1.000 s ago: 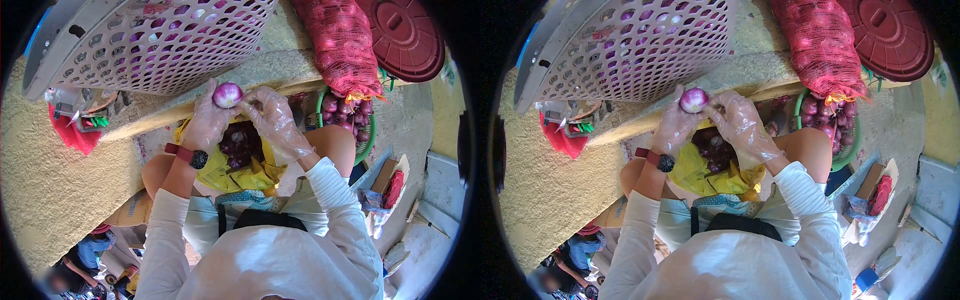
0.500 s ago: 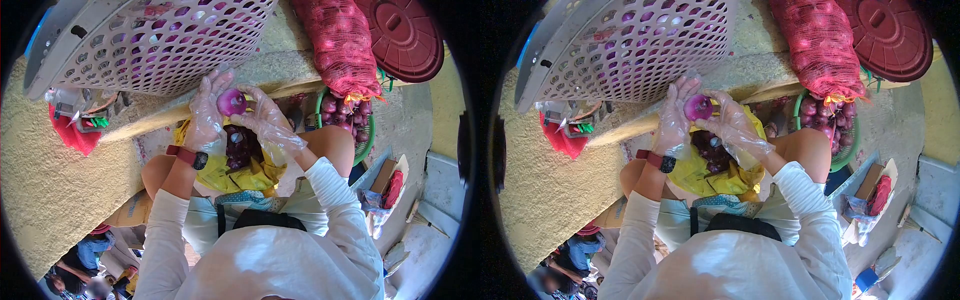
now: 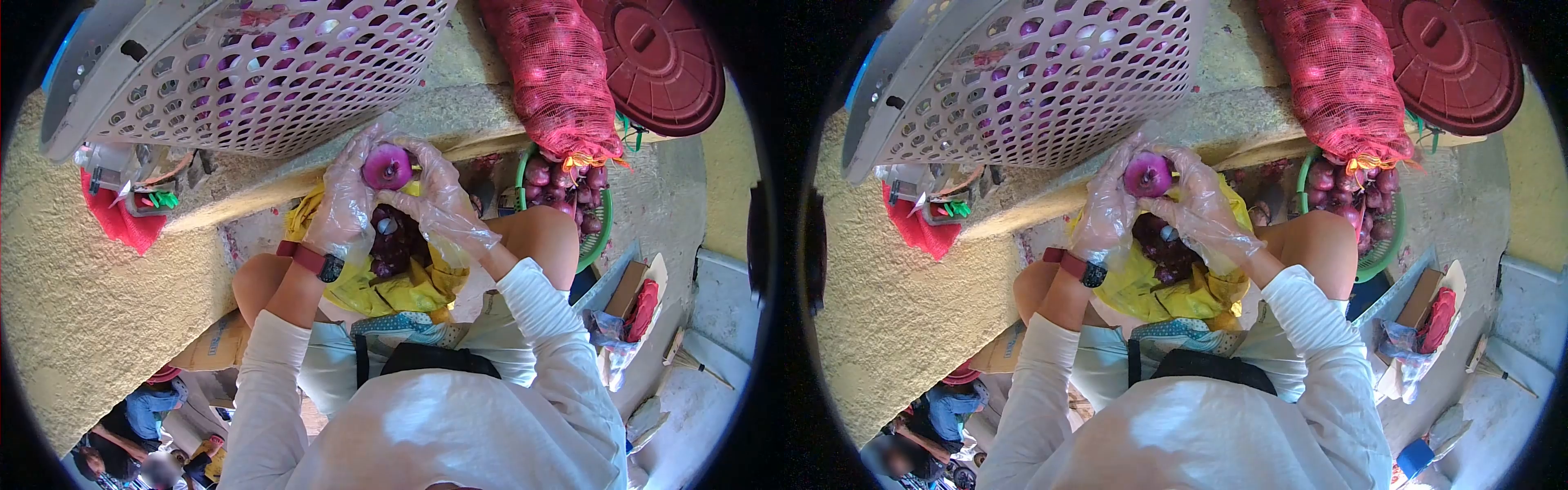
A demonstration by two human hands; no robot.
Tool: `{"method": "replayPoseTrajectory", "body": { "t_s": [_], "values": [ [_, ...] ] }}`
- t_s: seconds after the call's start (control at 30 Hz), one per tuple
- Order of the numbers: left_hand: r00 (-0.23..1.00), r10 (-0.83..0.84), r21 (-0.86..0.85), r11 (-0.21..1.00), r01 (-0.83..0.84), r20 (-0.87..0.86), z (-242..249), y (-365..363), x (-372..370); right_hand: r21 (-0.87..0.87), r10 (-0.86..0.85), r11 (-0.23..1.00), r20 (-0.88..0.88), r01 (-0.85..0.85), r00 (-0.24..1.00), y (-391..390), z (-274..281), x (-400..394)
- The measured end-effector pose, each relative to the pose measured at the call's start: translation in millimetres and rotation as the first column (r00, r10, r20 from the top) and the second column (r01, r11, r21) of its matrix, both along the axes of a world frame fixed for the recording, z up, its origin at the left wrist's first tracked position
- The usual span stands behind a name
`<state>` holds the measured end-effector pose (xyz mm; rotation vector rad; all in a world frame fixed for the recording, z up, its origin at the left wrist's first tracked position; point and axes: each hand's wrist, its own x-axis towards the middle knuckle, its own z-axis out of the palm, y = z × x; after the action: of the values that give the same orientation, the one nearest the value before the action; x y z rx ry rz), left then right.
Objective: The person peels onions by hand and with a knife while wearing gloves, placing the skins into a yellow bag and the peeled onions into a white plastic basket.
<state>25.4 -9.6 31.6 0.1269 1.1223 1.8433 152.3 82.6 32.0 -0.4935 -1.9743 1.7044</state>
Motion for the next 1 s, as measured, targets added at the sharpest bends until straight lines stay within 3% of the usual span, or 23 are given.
{"method": "replayPoseTrajectory", "body": {
  "t_s": [0.1,0.2,0.27,0.33,0.4,0.43,0.5,0.53,0.57,0.6,0.67,0.7,0.73,0.8,0.87,0.9,1.0],
  "values": [
    [0.995,-0.034,0.106,0.994,0.024,0.094,-5,0,-2,0.072,-0.009,0.997,0.030,0.007,1.000,0,-2,0],
    [0.995,-0.084,0.073,0.993,0.088,-0.055,-8,0,-1,0.145,-0.060,0.988,0.051,0.052,0.997,-1,-15,0],
    [0.907,-0.189,-0.066,0.982,0.177,-0.376,-11,-2,0,0.196,-0.066,0.979,0.017,0.061,0.998,0,-17,0],
    [0.913,-0.218,-0.060,0.976,0.210,-0.346,-11,-3,-3,0.246,-0.067,0.967,-0.018,0.069,0.998,1,-16,0],
    [0.916,-0.246,-0.054,0.969,0.242,-0.317,-12,-4,-5,0.080,-0.001,0.997,-0.012,0.002,1.000,1,-10,0],
    [0.933,-0.244,-0.038,0.969,0.243,-0.263,-13,-4,-6,0.081,0.001,0.997,-0.013,0.000,1.000,0,-4,1],
    [0.948,-0.241,-0.020,0.970,0.243,-0.207,-8,-3,-5,-0.225,0.008,0.974,0.048,0.003,0.999,0,10,3],
    [0.977,-0.190,-0.028,0.982,0.188,-0.099,-1,-2,-1,-0.223,0.010,0.975,0.047,0.001,0.999,1,7,3],
    [0.991,-0.135,-0.043,0.990,0.135,0.009,4,-1,1,-0.259,-0.077,0.964,-0.043,0.063,0.996,4,1,3],
    [0.991,-0.135,-0.040,0.990,0.135,0.007,3,-2,-2,-0.299,-0.166,0.947,-0.130,0.121,0.977,8,-3,3],
    [0.971,-0.239,-0.100,0.967,0.235,-0.020,-5,-6,-10,-0.130,-0.295,0.955,-0.325,0.266,0.899,32,31,6],
    [0.972,-0.233,-0.098,0.968,0.229,-0.022,-10,-6,-13,-0.048,-0.416,0.894,-0.456,0.445,0.787,41,56,3],
    [0.976,-0.208,-0.097,0.972,0.213,0.063,-16,-7,-14,-0.138,-0.489,0.861,-0.486,0.489,0.724,38,104,-2],
    [0.971,-0.185,-0.097,0.975,0.200,0.151,-27,-8,-16,0.034,-0.488,0.760,-0.629,0.649,0.605,81,135,-10],
    [0.955,-0.145,-0.115,0.977,0.179,0.258,-32,-5,-18,0.454,-0.351,0.445,-0.704,0.772,0.617,90,186,-28],
    [0.956,-0.144,-0.112,0.978,0.177,0.256,-32,-4,-18,0.454,-0.348,0.445,-0.706,0.772,0.616,94,200,-35],
    [0.959,-0.154,-0.129,0.974,0.188,0.237,-30,-4,-19,0.505,-0.005,0.794,-0.552,0.339,0.834,99,228,-50]
  ]
}}
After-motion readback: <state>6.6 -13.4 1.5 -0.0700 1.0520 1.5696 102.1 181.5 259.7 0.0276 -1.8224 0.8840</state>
